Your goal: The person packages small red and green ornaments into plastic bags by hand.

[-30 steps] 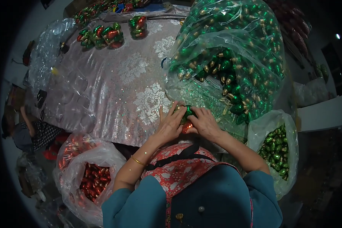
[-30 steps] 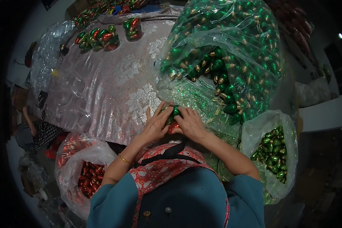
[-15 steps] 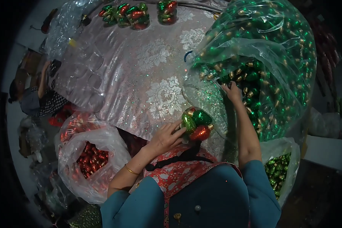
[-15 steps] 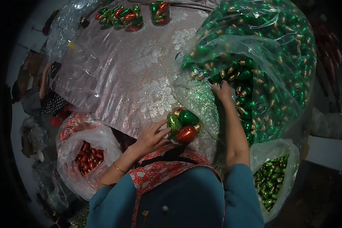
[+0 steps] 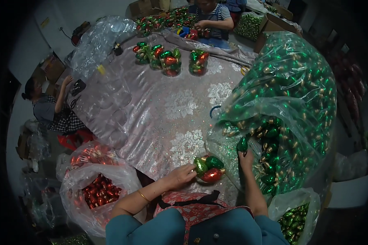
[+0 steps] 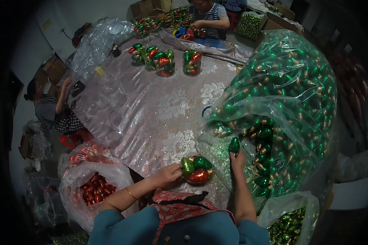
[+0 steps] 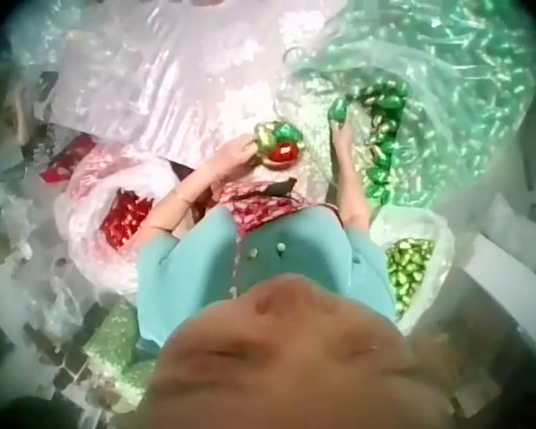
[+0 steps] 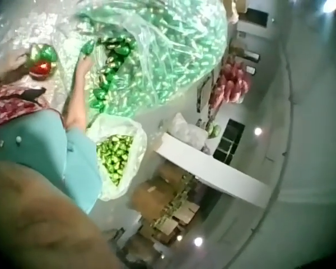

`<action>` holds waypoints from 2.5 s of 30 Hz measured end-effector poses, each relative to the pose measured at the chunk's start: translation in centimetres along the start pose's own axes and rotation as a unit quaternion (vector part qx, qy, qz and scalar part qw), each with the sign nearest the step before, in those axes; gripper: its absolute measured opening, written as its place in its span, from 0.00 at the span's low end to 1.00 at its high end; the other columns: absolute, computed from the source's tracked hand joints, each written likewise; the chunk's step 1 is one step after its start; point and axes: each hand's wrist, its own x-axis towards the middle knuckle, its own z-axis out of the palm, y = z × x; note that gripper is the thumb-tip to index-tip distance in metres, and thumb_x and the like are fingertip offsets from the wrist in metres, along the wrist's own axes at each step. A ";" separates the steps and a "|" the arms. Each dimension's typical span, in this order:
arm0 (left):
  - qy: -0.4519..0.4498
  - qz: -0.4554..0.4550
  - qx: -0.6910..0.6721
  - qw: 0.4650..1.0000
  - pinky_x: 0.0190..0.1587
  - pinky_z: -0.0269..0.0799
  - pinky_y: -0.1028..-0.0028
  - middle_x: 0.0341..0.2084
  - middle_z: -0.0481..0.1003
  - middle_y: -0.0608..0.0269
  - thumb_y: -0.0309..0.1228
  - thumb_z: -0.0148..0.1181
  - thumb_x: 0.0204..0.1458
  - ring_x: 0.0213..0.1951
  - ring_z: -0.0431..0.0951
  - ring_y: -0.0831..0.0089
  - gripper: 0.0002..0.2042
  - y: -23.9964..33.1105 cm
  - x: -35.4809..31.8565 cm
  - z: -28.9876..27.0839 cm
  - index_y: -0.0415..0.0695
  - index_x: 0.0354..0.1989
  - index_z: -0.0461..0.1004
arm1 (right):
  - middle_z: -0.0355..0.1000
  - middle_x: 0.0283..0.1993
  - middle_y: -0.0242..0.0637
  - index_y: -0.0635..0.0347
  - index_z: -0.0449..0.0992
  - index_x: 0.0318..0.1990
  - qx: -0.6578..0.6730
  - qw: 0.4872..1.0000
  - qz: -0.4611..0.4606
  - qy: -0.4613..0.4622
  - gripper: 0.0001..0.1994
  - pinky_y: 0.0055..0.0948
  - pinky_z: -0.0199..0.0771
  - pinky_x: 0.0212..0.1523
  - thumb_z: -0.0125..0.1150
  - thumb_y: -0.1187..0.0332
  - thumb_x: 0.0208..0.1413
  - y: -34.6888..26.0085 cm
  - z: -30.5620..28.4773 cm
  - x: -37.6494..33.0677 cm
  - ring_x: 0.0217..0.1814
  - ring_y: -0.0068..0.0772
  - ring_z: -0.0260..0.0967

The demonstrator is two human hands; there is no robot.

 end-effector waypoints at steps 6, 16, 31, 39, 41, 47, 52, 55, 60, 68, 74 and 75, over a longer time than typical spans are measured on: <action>0.079 -0.107 0.106 0.985 0.40 0.69 0.64 0.41 0.66 0.50 0.27 0.56 0.46 0.41 0.71 0.54 0.10 -8.0 1.0 -6.9 0.38 0.34 0.64 | 0.65 0.22 0.45 0.63 0.65 0.25 -0.106 0.986 -0.111 0.067 0.18 0.40 0.63 0.27 0.67 0.61 0.42 -0.1 -0.1 -0.3 0.25 0.47 0.65; 0.325 -0.299 0.159 0.883 0.46 0.67 0.60 0.49 0.62 0.41 0.26 0.60 0.45 0.46 0.67 0.42 0.23 -28.7 12.7 -11.6 0.40 0.50 0.60 | 0.60 0.19 0.37 0.62 0.63 0.25 0.009 0.994 0.078 -0.074 0.18 0.31 0.60 0.24 0.68 0.62 0.44 -0.5 -1.2 0.3 0.21 0.30 0.57; 0.428 -0.534 -0.019 0.729 0.53 0.63 0.58 0.51 0.61 0.34 0.34 0.71 0.36 0.51 0.64 0.42 0.45 -41.9 22.2 -5.6 0.34 0.61 0.49 | 0.62 0.20 0.37 0.63 0.64 0.28 -0.006 0.986 0.147 -0.076 0.16 0.32 0.62 0.25 0.68 0.65 0.44 -1.8 -1.6 0.6 0.21 0.31 0.60; 0.479 -0.375 -0.431 0.666 0.46 0.68 0.65 0.45 0.70 0.46 0.37 0.67 0.41 0.45 0.72 0.56 0.35 -46.8 26.1 -9.0 0.36 0.57 0.58 | 0.62 0.21 0.37 0.63 0.63 0.28 -0.005 0.982 0.168 -0.082 0.16 0.29 0.61 0.25 0.68 0.67 0.43 -1.7 -1.8 0.6 0.21 0.31 0.59; 0.477 -0.396 -0.365 0.695 0.41 0.68 0.72 0.40 0.74 0.56 0.35 0.62 0.47 0.41 0.73 0.69 0.24 -47.0 26.4 -7.4 0.38 0.51 0.65 | 0.62 0.21 0.36 0.63 0.63 0.29 -0.002 0.983 0.163 -0.086 0.16 0.29 0.61 0.25 0.68 0.67 0.44 -1.8 -1.7 0.6 0.21 0.30 0.59; 0.162 -0.297 -0.351 0.873 0.52 0.66 0.69 0.49 0.70 0.49 0.35 0.58 0.47 0.50 0.71 0.59 0.25 -44.1 30.3 0.2 0.37 0.53 0.65 | 0.61 0.22 0.32 0.63 0.64 0.31 0.036 0.984 0.156 -0.078 0.15 0.26 0.61 0.26 0.67 0.70 0.45 -2.0 -1.5 0.4 0.23 0.24 0.57; 0.270 -0.355 -0.147 0.883 0.59 0.59 0.67 0.56 0.62 0.43 0.36 0.59 0.47 0.57 0.63 0.54 0.30 -43.0 30.8 -2.1 0.37 0.59 0.59 | 0.60 0.22 0.30 0.63 0.65 0.33 0.038 0.984 0.133 -0.108 0.13 0.24 0.60 0.26 0.65 0.70 0.47 -2.2 -1.2 0.5 0.24 0.22 0.56; 0.301 -0.398 -0.129 0.857 0.59 0.58 0.65 0.55 0.61 0.43 0.35 0.59 0.46 0.56 0.63 0.53 0.31 -40.7 26.4 -5.1 0.37 0.59 0.57 | 0.61 0.24 0.28 0.61 0.67 0.37 0.043 0.983 0.152 -0.093 0.12 0.22 0.60 0.28 0.63 0.69 0.49 -1.6 -1.6 0.6 0.26 0.20 0.57; 0.310 -0.305 0.131 0.891 0.52 0.59 0.55 0.48 0.63 0.42 0.26 0.58 0.40 0.51 0.63 0.47 0.28 -35.0 15.1 -10.2 0.37 0.54 0.61 | 0.60 0.23 0.30 0.63 0.65 0.33 0.055 0.987 0.134 -0.074 0.12 0.24 0.60 0.27 0.64 0.70 0.49 -1.5 -1.9 0.9 0.25 0.22 0.56; 0.194 -0.593 0.414 0.662 0.51 0.58 0.47 0.47 0.66 0.50 0.40 0.60 0.46 0.55 0.62 0.54 0.28 -26.0 -3.4 -24.1 0.38 0.53 0.62 | 0.61 0.23 0.30 0.63 0.66 0.36 0.030 0.992 0.077 -0.097 0.13 0.26 0.61 0.28 0.63 0.67 0.50 -0.3 -1.2 1.1 0.25 0.24 0.57; 0.175 -0.577 0.441 0.664 0.53 0.58 0.52 0.45 0.68 0.55 0.45 0.62 0.45 0.51 0.66 0.59 0.28 -17.2 -8.9 -19.9 0.40 0.50 0.65 | 0.64 0.26 0.31 0.64 0.68 0.39 0.062 0.990 0.091 -0.086 0.14 0.26 0.62 0.31 0.61 0.64 0.52 0.9 -1.3 1.2 0.28 0.24 0.59; 0.175 -0.582 0.441 0.660 0.53 0.58 0.52 0.45 0.68 0.55 0.45 0.62 0.45 0.51 0.66 0.59 0.28 -15.8 -10.3 -19.0 0.40 0.50 0.65 | 0.65 0.28 0.32 0.64 0.68 0.40 0.070 0.989 0.094 -0.087 0.14 0.26 0.62 0.32 0.60 0.63 0.53 1.1 -1.3 1.1 0.29 0.23 0.60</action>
